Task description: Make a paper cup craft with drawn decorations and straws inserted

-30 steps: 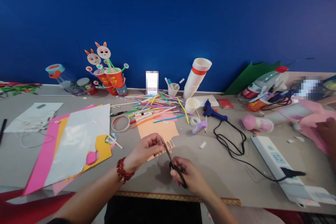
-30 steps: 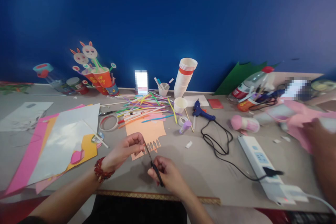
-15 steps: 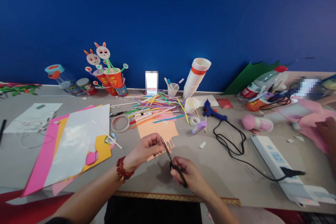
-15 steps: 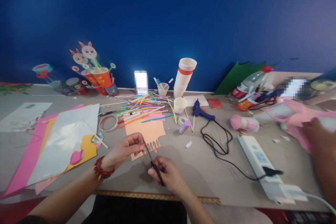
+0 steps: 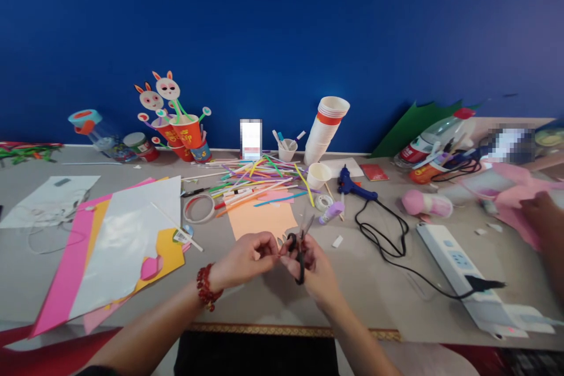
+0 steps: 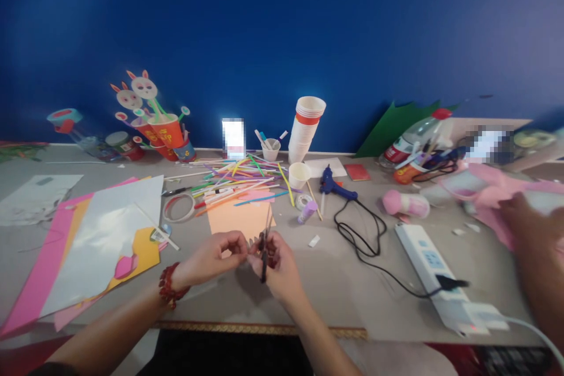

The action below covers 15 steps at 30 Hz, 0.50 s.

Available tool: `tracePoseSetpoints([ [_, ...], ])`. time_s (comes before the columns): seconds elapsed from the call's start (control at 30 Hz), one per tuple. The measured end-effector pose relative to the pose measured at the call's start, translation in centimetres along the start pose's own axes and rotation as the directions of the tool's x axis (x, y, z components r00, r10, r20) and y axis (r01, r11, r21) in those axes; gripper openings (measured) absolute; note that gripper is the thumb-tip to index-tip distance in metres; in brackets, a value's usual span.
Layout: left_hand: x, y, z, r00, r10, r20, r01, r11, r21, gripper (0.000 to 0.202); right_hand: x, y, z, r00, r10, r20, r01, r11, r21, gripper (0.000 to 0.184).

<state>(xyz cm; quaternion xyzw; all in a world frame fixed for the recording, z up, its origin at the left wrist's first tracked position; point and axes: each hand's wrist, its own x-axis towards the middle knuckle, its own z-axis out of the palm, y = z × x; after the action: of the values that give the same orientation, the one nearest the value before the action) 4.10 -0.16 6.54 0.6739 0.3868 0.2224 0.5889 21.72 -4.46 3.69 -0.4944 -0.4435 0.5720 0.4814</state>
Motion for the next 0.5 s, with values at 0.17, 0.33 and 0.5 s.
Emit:
tracePoseSetpoints([
  [0.17, -0.1, -0.6, 0.5, 0.998, 0.033, -0.050, -0.029, 0.997, 0.067, 0.010, 1.0, 0.3, 0.6, 0.999, -0.032, 0.038, 0.035, 0.996, -0.083, 0.023],
  [0.33, 0.2, -1.4, 0.6, 0.994, -0.035, -0.105, 0.000, 0.947, -0.321, 0.007, 1.8, 1.0, -1.0, 0.998, -0.058, -0.037, 0.053, 0.991, -0.127, 0.021],
  [0.5, 0.6, -2.9, 0.6, 0.994, -0.109, -0.017, 0.077, 0.795, -0.601, 0.009, 1.7, 2.4, -4.0, 1.000, -0.004, -0.030, -0.008, 0.925, -0.380, 0.020],
])
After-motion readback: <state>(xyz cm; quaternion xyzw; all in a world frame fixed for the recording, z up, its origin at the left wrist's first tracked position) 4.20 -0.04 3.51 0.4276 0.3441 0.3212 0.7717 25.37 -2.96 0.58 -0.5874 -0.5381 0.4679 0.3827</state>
